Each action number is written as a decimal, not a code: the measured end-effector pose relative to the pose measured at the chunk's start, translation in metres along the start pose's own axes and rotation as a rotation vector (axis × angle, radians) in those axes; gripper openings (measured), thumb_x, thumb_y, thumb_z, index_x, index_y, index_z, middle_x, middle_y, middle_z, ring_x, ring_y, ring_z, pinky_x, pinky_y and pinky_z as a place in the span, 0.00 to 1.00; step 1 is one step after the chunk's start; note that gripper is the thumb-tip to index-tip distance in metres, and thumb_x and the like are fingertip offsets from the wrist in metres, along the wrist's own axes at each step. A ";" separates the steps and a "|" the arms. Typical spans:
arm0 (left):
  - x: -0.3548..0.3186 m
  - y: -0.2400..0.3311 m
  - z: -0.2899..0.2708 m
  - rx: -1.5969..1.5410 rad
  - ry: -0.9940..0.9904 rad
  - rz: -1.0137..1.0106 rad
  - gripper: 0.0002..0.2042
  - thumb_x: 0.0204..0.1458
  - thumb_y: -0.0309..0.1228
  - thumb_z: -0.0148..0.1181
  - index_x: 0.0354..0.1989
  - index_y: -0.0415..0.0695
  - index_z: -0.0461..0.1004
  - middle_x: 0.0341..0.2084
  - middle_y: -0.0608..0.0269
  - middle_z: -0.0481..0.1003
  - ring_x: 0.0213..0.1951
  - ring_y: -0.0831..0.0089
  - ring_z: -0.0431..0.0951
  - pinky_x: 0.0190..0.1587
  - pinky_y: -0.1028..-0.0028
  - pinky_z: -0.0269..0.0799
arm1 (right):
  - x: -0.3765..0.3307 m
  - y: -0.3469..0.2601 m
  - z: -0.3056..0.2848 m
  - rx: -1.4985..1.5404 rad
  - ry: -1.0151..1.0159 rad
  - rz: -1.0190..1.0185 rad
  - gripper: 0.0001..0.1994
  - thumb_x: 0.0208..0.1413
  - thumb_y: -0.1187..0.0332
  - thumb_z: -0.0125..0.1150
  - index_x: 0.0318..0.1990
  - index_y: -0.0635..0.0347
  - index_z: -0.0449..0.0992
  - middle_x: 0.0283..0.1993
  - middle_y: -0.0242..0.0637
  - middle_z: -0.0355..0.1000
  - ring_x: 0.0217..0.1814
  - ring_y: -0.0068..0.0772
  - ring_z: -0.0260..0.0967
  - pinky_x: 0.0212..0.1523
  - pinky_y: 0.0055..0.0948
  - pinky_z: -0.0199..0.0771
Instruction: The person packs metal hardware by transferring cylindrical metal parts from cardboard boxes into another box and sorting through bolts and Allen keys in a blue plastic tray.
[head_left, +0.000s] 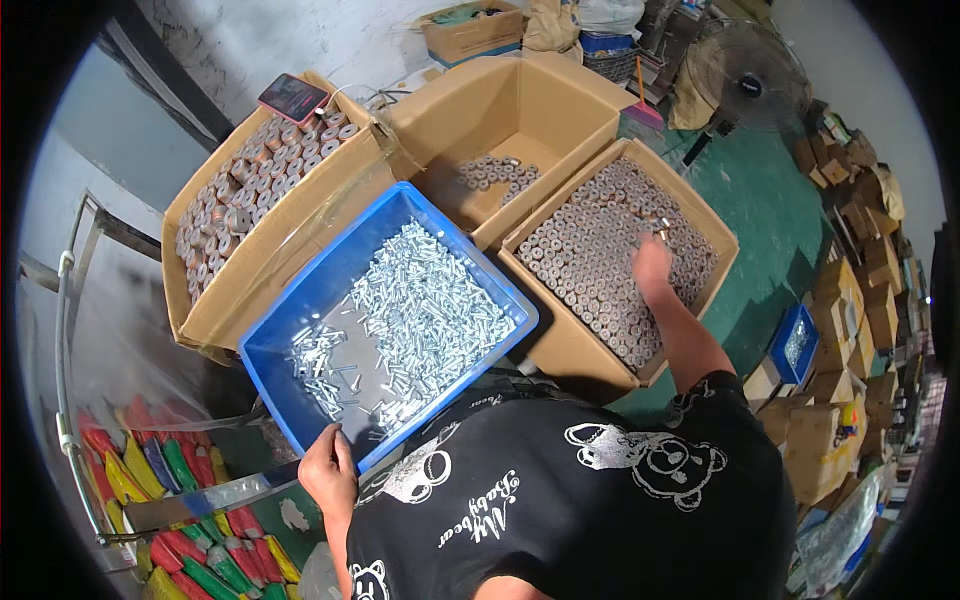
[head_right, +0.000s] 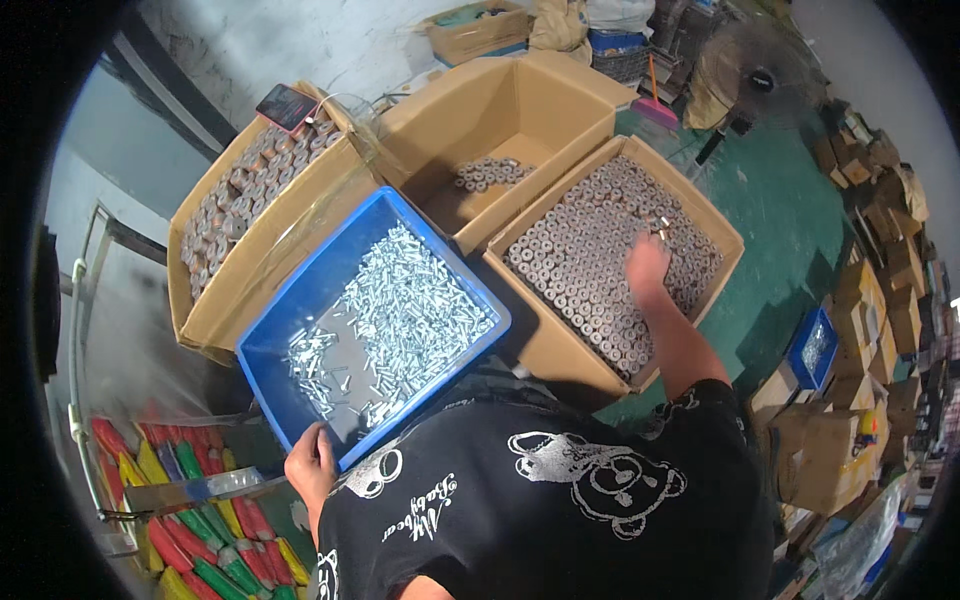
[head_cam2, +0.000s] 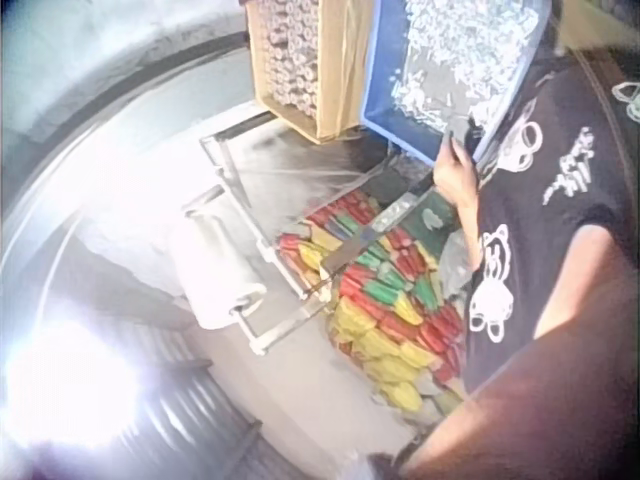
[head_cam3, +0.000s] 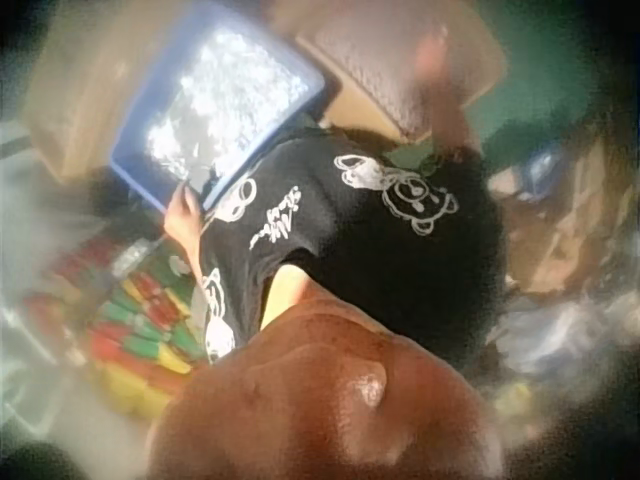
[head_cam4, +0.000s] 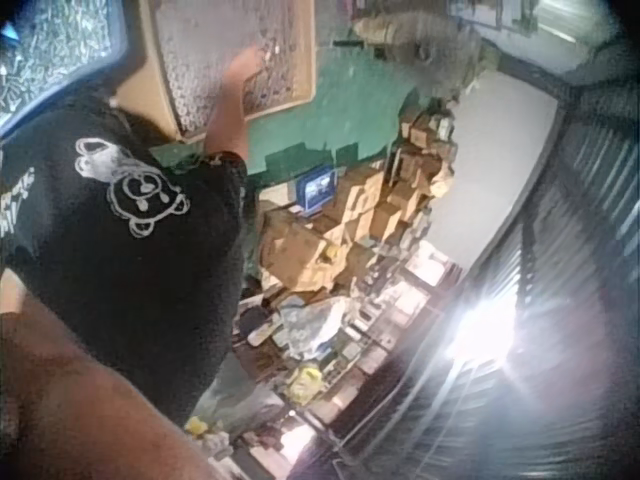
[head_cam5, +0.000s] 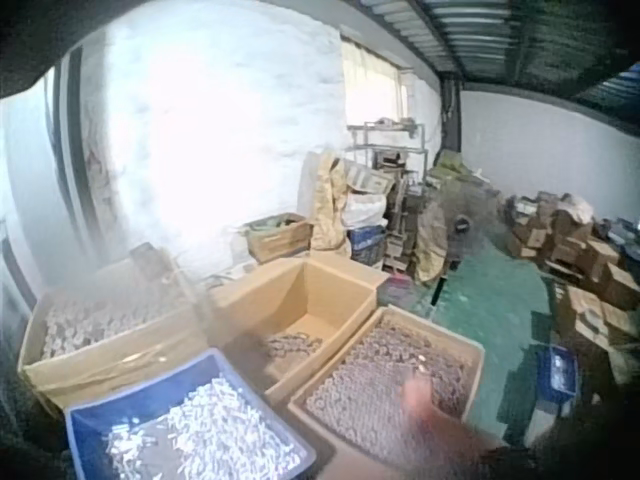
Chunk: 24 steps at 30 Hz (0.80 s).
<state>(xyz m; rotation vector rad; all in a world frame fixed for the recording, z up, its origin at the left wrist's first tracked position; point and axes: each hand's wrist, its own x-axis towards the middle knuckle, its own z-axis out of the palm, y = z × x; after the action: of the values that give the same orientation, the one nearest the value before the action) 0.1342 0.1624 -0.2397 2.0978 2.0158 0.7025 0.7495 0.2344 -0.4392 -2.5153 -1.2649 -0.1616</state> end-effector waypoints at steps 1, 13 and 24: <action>-0.001 -0.001 -0.001 0.002 0.002 0.005 0.07 0.53 0.25 0.59 0.38 0.38 0.80 0.28 0.46 0.79 0.29 0.53 0.80 0.34 0.65 0.74 | 0.000 -0.006 -0.010 -0.008 0.013 -0.038 0.16 0.50 0.66 0.66 0.46 0.57 0.77 0.46 0.51 0.72 0.47 0.57 0.71 0.48 0.47 0.71; 0.009 0.009 0.000 0.068 -0.009 0.023 0.06 0.50 0.23 0.58 0.35 0.39 0.79 0.19 0.53 0.74 0.23 0.58 0.76 0.29 0.64 0.70 | 0.199 -0.210 -0.085 1.288 -0.682 -0.002 0.09 0.63 0.62 0.55 0.44 0.55 0.73 0.20 0.19 0.55 0.15 0.13 0.49 0.14 0.18 0.44; 0.015 0.013 -0.003 0.194 -0.124 -0.051 0.07 0.48 0.22 0.57 0.34 0.37 0.78 0.18 0.56 0.72 0.21 0.61 0.73 0.28 0.66 0.68 | 0.336 -0.248 0.217 -0.318 -0.737 -0.712 0.11 0.44 0.77 0.56 0.35 0.60 0.82 0.33 0.48 0.77 0.29 0.46 0.74 0.31 0.42 0.73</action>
<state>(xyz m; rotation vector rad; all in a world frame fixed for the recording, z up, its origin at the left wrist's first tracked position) 0.1446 0.1752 -0.2284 2.1235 2.1355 0.3717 0.7448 0.7005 -0.5050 -2.3012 -2.5694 0.4918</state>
